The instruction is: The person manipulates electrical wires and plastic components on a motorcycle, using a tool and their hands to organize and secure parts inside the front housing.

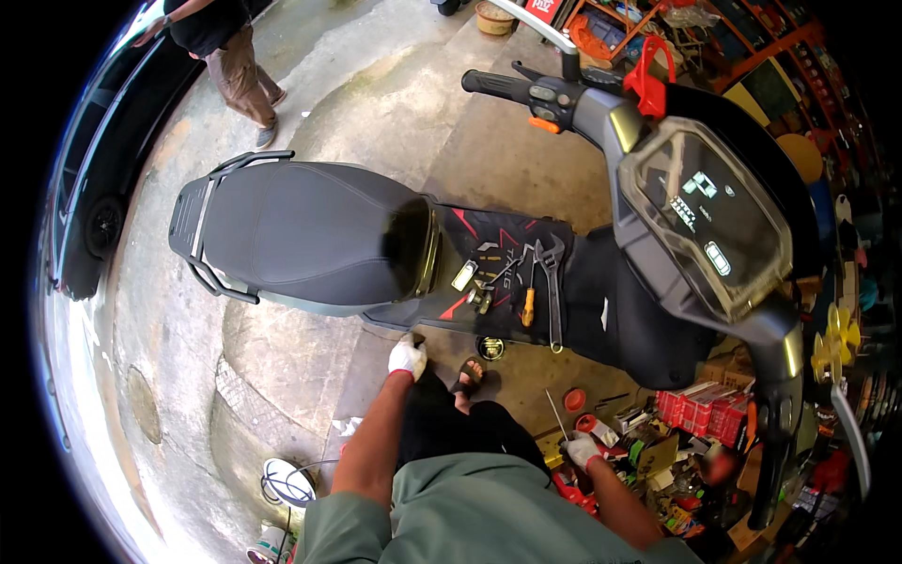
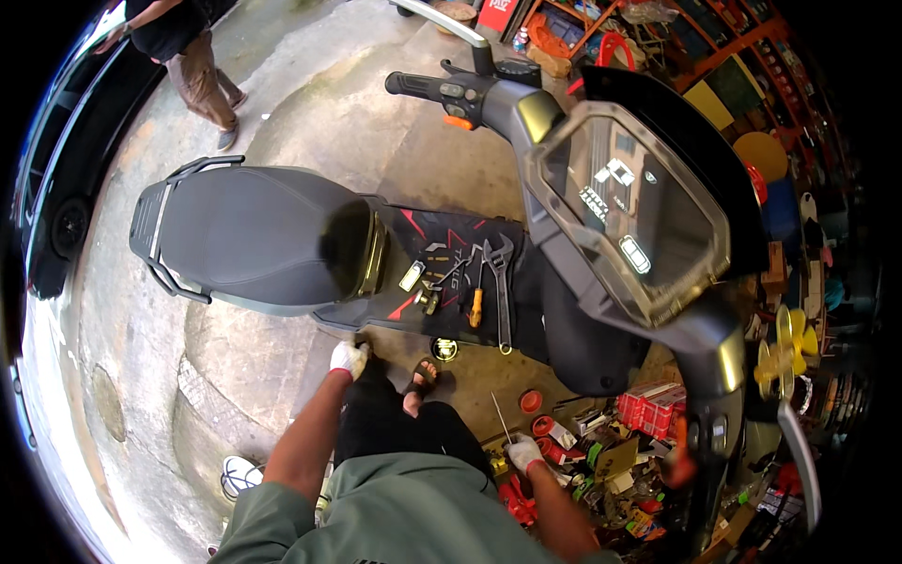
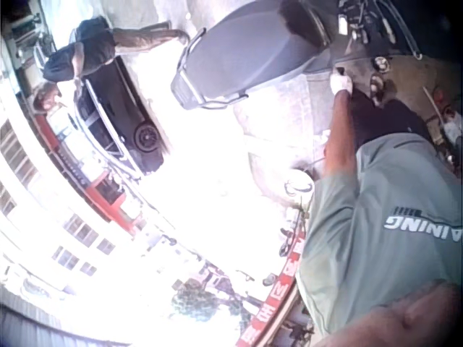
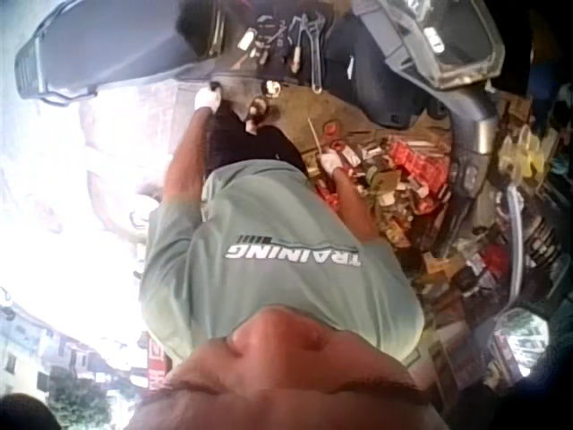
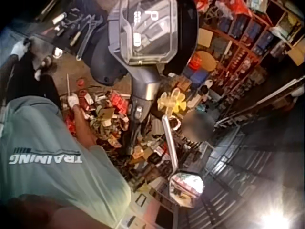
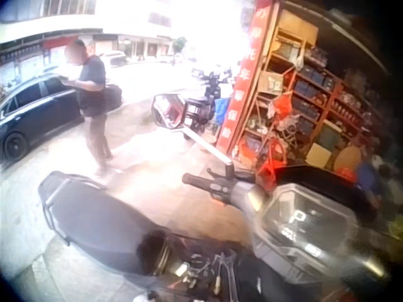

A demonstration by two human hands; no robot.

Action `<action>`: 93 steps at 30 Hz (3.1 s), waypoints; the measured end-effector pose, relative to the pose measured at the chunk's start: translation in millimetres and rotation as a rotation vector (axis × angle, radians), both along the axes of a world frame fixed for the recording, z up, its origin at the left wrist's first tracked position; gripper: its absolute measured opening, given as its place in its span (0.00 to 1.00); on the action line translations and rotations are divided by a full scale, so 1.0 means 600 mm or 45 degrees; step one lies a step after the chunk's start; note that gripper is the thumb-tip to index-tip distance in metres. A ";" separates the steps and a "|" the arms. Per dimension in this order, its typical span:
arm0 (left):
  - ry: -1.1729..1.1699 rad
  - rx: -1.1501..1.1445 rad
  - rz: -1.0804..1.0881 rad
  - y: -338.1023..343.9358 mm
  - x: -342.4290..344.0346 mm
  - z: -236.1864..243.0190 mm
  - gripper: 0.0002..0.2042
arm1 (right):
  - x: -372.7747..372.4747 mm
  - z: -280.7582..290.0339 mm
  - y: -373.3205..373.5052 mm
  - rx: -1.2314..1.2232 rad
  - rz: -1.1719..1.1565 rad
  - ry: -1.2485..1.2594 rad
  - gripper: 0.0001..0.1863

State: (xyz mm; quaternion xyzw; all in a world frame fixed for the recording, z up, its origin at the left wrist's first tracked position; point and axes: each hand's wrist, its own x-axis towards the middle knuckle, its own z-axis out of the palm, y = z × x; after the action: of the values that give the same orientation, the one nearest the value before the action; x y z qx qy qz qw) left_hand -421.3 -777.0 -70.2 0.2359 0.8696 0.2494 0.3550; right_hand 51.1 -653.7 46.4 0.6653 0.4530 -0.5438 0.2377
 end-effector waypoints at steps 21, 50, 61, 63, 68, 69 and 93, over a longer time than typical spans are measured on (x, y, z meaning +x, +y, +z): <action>0.329 -0.185 -0.356 0.389 -0.066 -0.189 0.21 | -0.219 -0.040 -0.023 0.151 -0.575 0.131 0.15; 0.104 0.378 -0.183 0.174 -0.036 -0.031 0.27 | -0.593 -0.317 0.354 1.117 0.743 -0.186 0.22; 0.019 0.460 -0.358 0.144 -0.036 0.151 0.27 | -0.619 -0.028 0.145 0.083 -0.224 0.770 0.15; 0.018 0.490 -0.438 0.131 -0.034 0.197 0.27 | -0.614 0.002 0.134 0.127 -0.240 0.680 0.14; 0.065 0.607 -0.574 0.124 -0.019 0.290 0.28 | -0.566 0.080 0.115 0.057 -0.529 0.816 0.15; 0.049 0.613 -0.622 0.122 -0.013 0.307 0.29 | -0.555 0.096 0.114 0.070 -0.534 0.832 0.15; -0.087 0.630 -1.069 0.143 0.114 0.458 0.16 | -0.400 0.226 0.067 0.676 -0.713 0.822 0.12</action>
State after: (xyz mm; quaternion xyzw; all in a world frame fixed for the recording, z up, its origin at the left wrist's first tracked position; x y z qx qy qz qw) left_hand -352.8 -691.1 204.4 0.6351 0.6020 0.2916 0.3863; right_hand -188.8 -613.4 181.9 0.5967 0.4301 -0.6308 -0.2471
